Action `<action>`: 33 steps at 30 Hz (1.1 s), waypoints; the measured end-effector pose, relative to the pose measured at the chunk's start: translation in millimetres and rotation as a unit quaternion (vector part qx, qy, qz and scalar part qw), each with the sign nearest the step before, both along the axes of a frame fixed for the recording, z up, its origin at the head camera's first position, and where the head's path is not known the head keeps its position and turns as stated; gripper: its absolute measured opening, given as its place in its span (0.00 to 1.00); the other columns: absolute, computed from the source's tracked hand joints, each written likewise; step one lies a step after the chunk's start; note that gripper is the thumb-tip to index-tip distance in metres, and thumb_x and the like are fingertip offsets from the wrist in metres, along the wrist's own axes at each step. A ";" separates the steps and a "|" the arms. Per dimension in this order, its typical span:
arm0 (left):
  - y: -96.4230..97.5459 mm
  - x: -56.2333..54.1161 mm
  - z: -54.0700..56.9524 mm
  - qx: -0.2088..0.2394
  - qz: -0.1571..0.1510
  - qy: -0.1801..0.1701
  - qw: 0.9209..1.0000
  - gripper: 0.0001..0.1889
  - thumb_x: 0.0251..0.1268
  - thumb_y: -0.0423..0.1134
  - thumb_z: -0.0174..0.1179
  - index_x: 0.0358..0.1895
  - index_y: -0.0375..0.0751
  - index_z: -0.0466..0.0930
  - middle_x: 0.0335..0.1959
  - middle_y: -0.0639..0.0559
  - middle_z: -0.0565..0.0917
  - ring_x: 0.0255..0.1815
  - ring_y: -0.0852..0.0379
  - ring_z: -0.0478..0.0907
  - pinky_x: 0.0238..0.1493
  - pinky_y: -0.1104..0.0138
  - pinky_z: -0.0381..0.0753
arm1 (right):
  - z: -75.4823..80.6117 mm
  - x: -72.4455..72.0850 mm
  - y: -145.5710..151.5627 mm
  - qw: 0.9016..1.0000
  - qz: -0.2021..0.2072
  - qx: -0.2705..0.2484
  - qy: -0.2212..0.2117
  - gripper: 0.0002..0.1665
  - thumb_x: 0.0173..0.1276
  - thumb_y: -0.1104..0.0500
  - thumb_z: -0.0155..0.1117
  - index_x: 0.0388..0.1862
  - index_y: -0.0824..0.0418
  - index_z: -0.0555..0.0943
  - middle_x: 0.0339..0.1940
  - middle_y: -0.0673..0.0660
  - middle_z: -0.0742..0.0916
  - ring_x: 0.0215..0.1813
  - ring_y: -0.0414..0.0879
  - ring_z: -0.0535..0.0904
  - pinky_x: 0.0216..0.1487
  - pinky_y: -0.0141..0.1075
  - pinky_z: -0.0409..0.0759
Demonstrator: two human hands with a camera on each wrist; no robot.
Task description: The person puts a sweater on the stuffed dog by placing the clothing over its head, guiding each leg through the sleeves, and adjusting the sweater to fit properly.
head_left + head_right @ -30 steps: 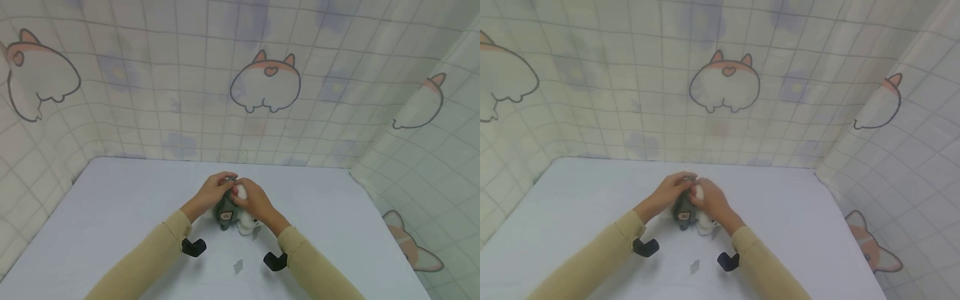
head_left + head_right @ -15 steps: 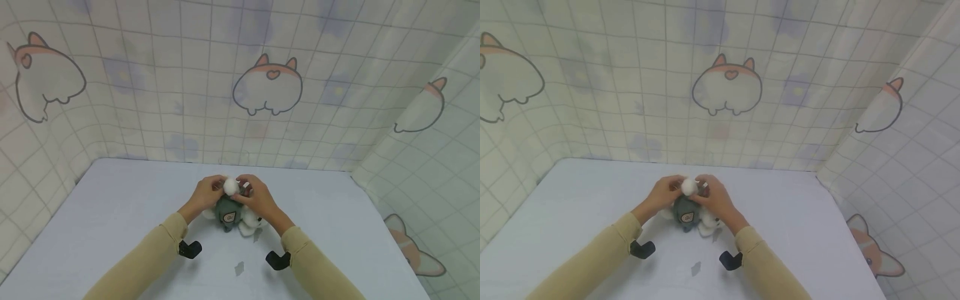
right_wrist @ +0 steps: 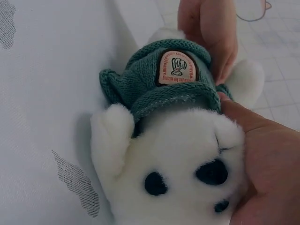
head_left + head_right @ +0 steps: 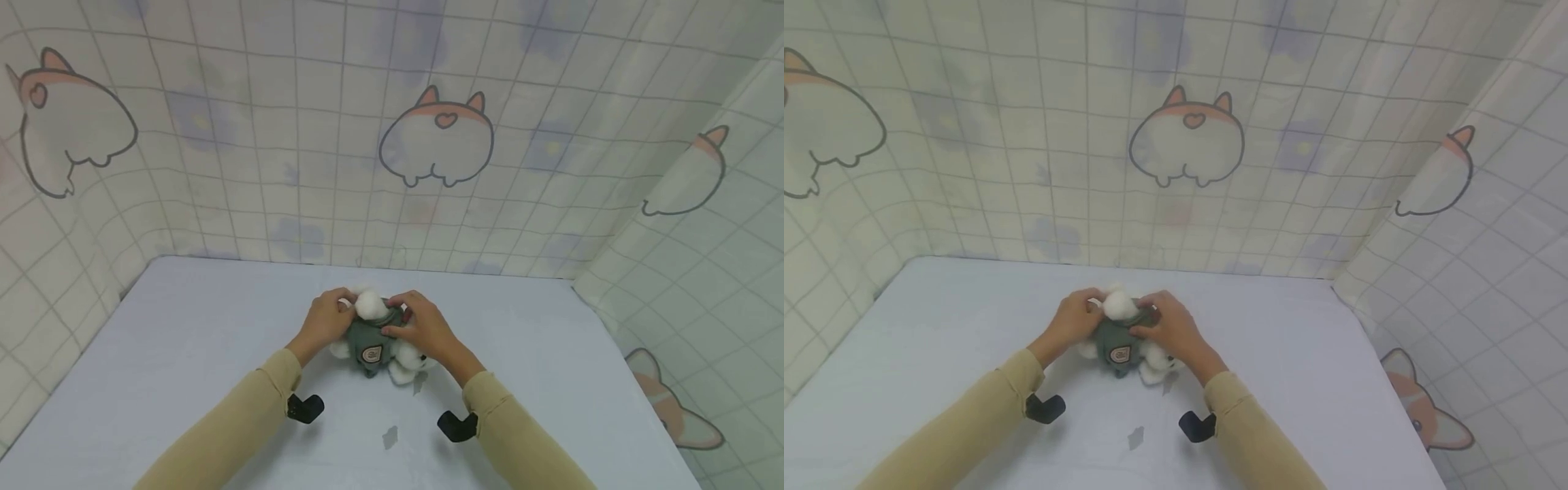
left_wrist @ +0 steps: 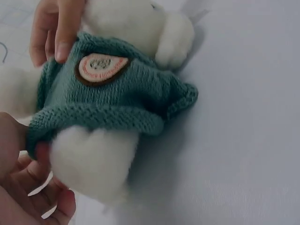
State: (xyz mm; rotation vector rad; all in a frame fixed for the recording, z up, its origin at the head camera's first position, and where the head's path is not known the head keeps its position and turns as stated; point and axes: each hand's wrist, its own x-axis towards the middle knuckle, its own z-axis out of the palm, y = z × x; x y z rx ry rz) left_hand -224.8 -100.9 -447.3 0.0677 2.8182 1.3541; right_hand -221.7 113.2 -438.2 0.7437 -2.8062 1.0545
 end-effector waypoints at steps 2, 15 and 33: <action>-3.4 0.2 0.1 -0.009 0.006 0.000 1.000 0.10 0.68 0.41 0.57 0.45 0.40 0.81 0.20 0.51 0.78 0.19 0.59 0.71 0.21 0.69 0.70 | 0.6 0.7 1.2 1.000 0.002 0.001 0.000 0.27 0.55 0.50 0.75 0.54 0.53 0.79 0.51 0.50 0.82 0.41 0.40 0.77 0.44 0.34 0.78; -6.8 9.0 26.6 0.008 -0.051 0.115 0.992 0.11 0.74 0.39 0.49 0.49 0.44 0.80 0.48 0.48 0.82 0.49 0.52 0.77 0.47 0.58 0.78 | 5.0 5.4 17.4 0.999 -0.039 0.000 0.011 0.30 0.60 0.42 0.69 0.58 0.56 0.78 0.61 0.54 0.80 0.68 0.52 0.71 0.68 0.54 0.67; 37.3 -2.1 57.9 -0.276 -0.256 0.094 0.922 0.37 0.46 0.58 0.73 0.62 0.51 0.76 0.64 0.53 0.76 0.68 0.51 0.70 0.71 0.51 0.65 | -19.2 15.8 42.6 0.979 -0.126 -0.049 -0.150 0.53 0.66 0.30 0.54 0.79 0.54 0.49 0.73 0.64 0.68 0.70 0.61 0.69 0.65 0.56 0.71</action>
